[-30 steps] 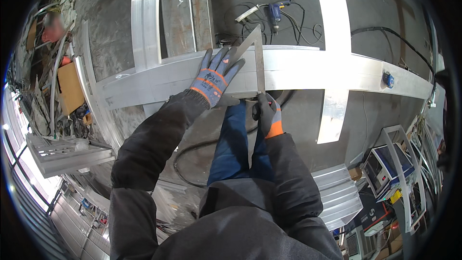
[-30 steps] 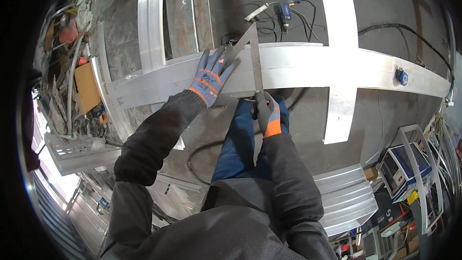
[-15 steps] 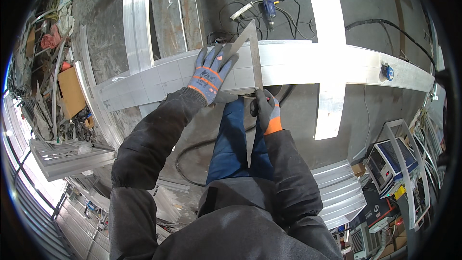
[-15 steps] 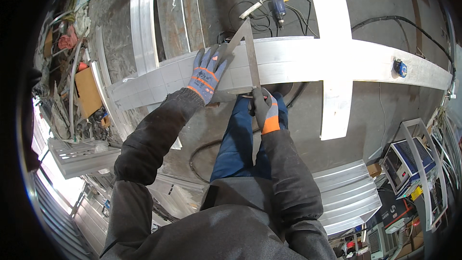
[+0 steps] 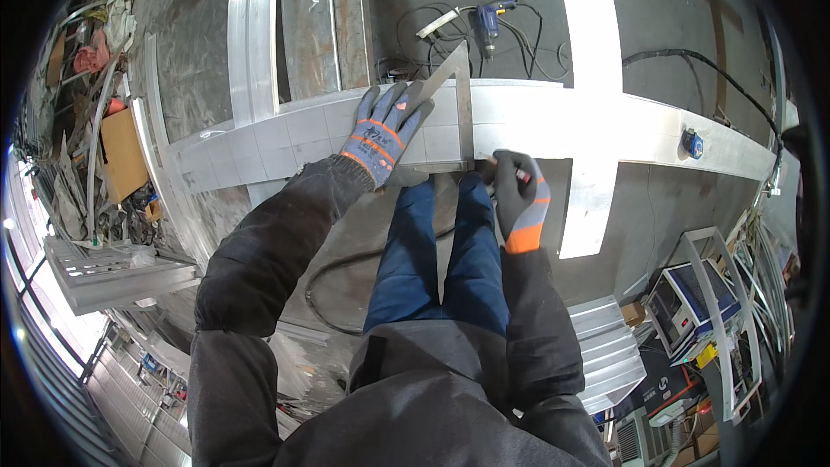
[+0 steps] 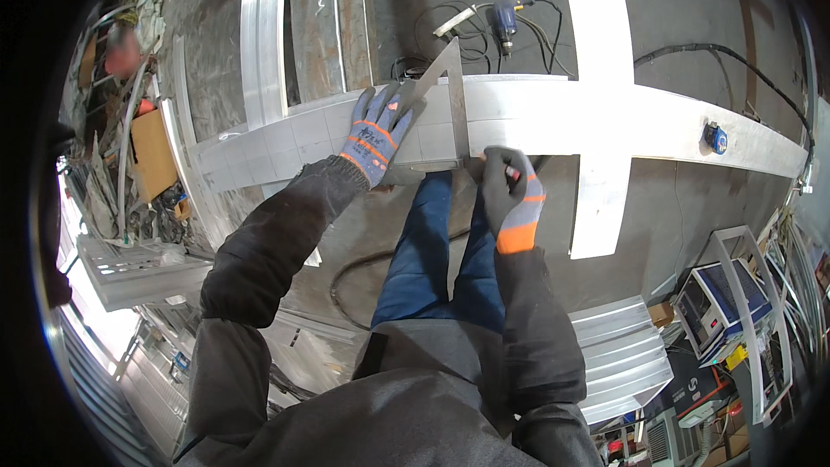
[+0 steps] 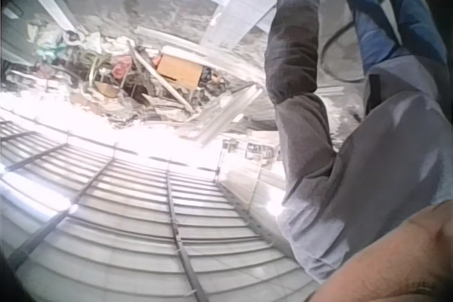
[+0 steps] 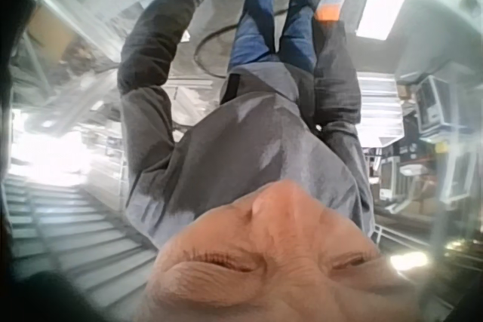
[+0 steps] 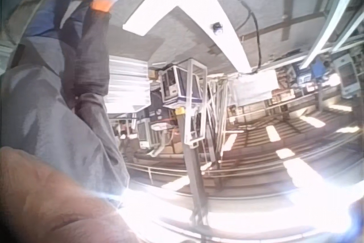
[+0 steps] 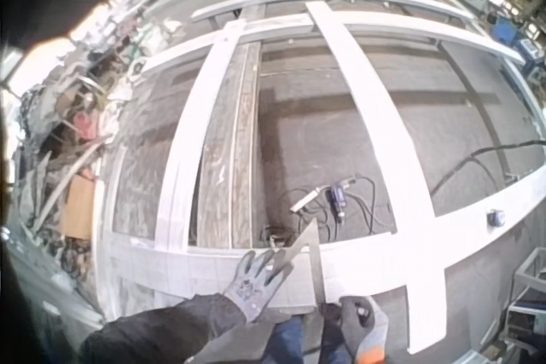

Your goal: The person measures a long aluminum profile with a tape measure, then uses a set square and a pencil to mark cut lines on the profile. The person handles the tape measure, set square, and pencil while working on the metal frame.

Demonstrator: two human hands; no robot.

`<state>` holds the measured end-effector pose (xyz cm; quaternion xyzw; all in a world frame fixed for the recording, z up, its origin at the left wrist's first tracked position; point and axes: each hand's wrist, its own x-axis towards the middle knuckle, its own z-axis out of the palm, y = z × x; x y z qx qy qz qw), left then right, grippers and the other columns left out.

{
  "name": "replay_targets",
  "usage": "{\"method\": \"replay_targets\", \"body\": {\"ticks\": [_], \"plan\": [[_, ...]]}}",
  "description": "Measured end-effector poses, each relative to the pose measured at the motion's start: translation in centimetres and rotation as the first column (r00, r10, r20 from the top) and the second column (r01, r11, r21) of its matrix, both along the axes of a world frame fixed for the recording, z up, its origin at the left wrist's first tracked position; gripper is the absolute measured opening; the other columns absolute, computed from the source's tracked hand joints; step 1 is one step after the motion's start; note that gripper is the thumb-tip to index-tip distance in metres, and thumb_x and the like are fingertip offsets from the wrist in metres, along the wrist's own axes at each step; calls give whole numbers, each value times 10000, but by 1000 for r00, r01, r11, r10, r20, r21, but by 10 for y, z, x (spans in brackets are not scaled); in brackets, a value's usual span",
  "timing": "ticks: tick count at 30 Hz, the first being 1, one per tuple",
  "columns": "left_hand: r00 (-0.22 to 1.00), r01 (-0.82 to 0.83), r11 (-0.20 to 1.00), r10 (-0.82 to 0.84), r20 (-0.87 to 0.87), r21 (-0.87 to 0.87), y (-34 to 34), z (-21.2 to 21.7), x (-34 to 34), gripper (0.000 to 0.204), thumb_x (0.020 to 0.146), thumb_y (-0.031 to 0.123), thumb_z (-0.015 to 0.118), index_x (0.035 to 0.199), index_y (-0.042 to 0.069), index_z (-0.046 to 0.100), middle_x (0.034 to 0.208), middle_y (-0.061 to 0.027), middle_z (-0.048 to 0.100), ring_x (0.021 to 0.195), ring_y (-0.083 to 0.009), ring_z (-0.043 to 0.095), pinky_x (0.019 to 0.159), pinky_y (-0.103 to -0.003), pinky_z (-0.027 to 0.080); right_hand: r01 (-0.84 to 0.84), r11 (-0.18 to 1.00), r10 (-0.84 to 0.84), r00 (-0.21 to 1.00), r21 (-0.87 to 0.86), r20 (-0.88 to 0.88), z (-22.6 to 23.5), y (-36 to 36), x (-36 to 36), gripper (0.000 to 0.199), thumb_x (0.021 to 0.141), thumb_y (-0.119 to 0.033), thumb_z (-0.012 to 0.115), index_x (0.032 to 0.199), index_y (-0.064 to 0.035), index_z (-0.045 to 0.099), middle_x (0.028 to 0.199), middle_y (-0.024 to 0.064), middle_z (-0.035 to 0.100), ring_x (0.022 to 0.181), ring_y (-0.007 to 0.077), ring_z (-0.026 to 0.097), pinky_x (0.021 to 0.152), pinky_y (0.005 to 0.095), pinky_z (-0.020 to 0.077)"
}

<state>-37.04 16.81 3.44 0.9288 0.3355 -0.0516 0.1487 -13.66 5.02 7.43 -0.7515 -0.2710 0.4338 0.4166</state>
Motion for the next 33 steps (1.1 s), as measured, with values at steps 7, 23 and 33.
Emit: {"method": "replay_targets", "body": {"ticks": [7, 23, 33], "plan": [[1000, 5, 998, -4, -6, 66, 0, -11, 0, 646, 895, 170, 548, 1529, 86, 461, 1574, -230, 396, 1498, -405, 322, 1231, -644, 194, 7, 991, -8, 1000, 132, 9, -22, 61, 2, 200, 1016, -123, 624, 1162, -13, 706, 983, 97, 745, 911, 151, 701, 822, 290, 546], [1000, -16, 997, 17, -4, 70, 0, -9, 1, 687, 902, 153, 523, 1580, 142, 407, 1605, -198, 362, 1477, -369, 353, 1219, -627, 227, -229, 960, 170, 933, 162, 317, -38, 67, -6, 226, 999, -122, 661, 1207, -42, 704, 1070, 113, 751, 1006, 185, 702, 884, 328, 561], [1000, -18, 998, 19, -24, 68, 0, -6, 2, 682, 902, 171, 538, 1573, 149, 413, 1634, -181, 334, 1492, -366, 337, 1229, -613, 224, -299, 946, 229, 891, 126, 392, -29, 67, -3, 203, 975, -95, 659, 1160, -30, 710, 1000, 133, 748, 947, 205, 720, 847, 323, 551]]}}
